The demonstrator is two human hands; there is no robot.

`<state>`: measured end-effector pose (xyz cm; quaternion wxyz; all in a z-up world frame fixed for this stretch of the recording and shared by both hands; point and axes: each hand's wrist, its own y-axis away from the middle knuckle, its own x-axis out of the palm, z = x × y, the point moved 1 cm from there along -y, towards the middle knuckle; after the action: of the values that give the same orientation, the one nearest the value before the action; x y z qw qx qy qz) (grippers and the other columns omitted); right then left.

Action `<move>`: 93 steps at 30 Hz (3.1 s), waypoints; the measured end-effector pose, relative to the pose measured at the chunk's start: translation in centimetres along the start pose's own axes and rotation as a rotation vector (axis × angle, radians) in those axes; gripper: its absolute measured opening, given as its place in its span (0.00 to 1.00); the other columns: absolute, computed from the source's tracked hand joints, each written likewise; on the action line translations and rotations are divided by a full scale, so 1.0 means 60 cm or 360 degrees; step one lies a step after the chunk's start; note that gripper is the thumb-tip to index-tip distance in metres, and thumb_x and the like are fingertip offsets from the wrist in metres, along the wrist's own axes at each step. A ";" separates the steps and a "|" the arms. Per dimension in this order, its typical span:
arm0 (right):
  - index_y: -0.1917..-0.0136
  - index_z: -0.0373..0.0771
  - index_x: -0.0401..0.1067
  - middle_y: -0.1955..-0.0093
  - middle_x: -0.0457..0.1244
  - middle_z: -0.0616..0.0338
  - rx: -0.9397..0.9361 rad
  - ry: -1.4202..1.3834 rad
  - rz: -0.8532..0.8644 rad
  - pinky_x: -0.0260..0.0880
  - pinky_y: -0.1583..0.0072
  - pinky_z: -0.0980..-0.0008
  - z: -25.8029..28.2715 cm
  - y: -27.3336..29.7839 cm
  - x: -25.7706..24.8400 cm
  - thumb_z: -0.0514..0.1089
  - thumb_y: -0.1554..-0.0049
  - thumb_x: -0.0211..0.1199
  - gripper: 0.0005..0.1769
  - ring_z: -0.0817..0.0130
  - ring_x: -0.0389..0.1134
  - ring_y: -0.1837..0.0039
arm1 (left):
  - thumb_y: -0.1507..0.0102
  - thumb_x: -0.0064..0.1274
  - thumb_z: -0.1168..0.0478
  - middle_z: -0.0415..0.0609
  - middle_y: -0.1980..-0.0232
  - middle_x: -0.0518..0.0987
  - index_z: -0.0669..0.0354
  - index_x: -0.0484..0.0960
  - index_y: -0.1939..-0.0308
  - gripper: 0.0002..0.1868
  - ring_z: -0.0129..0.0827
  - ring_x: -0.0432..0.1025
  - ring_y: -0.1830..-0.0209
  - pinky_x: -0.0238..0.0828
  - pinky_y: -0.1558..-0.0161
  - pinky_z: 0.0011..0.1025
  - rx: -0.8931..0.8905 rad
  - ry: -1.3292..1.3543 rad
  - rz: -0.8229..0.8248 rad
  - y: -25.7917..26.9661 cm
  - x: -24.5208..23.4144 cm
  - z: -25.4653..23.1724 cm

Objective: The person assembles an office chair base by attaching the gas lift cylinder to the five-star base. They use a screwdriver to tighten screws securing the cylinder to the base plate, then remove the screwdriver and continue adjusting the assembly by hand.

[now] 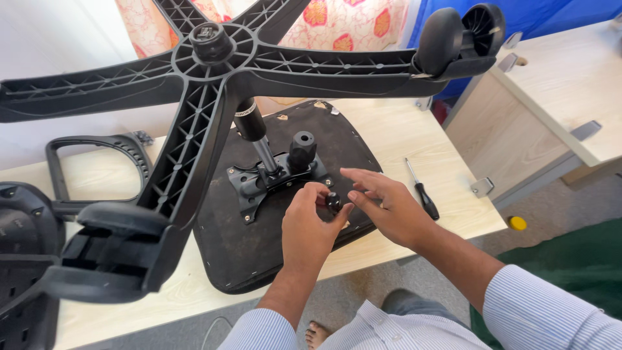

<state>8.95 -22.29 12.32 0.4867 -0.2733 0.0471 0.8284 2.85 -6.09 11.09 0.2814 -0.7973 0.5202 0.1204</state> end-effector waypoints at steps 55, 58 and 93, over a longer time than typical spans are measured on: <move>0.28 0.48 0.70 0.51 0.71 0.59 0.0952 -0.0597 0.0104 0.73 0.48 0.71 -0.103 0.039 0.002 0.43 0.43 0.63 0.28 0.76 0.68 0.53 | 0.25 0.43 0.52 0.43 0.57 0.71 0.63 0.72 0.52 0.15 0.21 0.66 0.56 0.66 0.52 0.24 -0.0133 0.0725 -0.0103 0.010 0.096 0.006; 0.29 0.46 0.71 0.52 0.68 0.56 0.0914 -0.0590 0.0087 0.72 0.50 0.69 -0.108 0.038 -0.011 0.44 0.42 0.63 0.27 0.73 0.66 0.54 | 0.27 0.39 0.53 0.49 0.58 0.71 0.58 0.76 0.44 0.16 0.25 0.65 0.63 0.66 0.58 0.26 -0.0356 0.0621 0.0005 0.011 0.097 0.003; 0.45 0.47 0.79 0.44 0.72 0.64 0.0158 0.0373 0.0014 0.73 0.47 0.62 -0.004 0.010 -0.007 0.48 0.51 0.71 0.19 0.63 0.72 0.45 | 0.35 0.49 0.41 0.50 0.41 0.81 0.54 0.83 0.43 0.26 0.39 0.71 0.36 0.65 0.35 0.38 -0.0662 0.0113 0.0170 -0.004 0.069 -0.030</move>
<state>8.73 -23.03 12.22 0.4871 -0.3436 0.1458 0.7896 4.63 -10.19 10.63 0.0856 -0.8132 0.5353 0.2117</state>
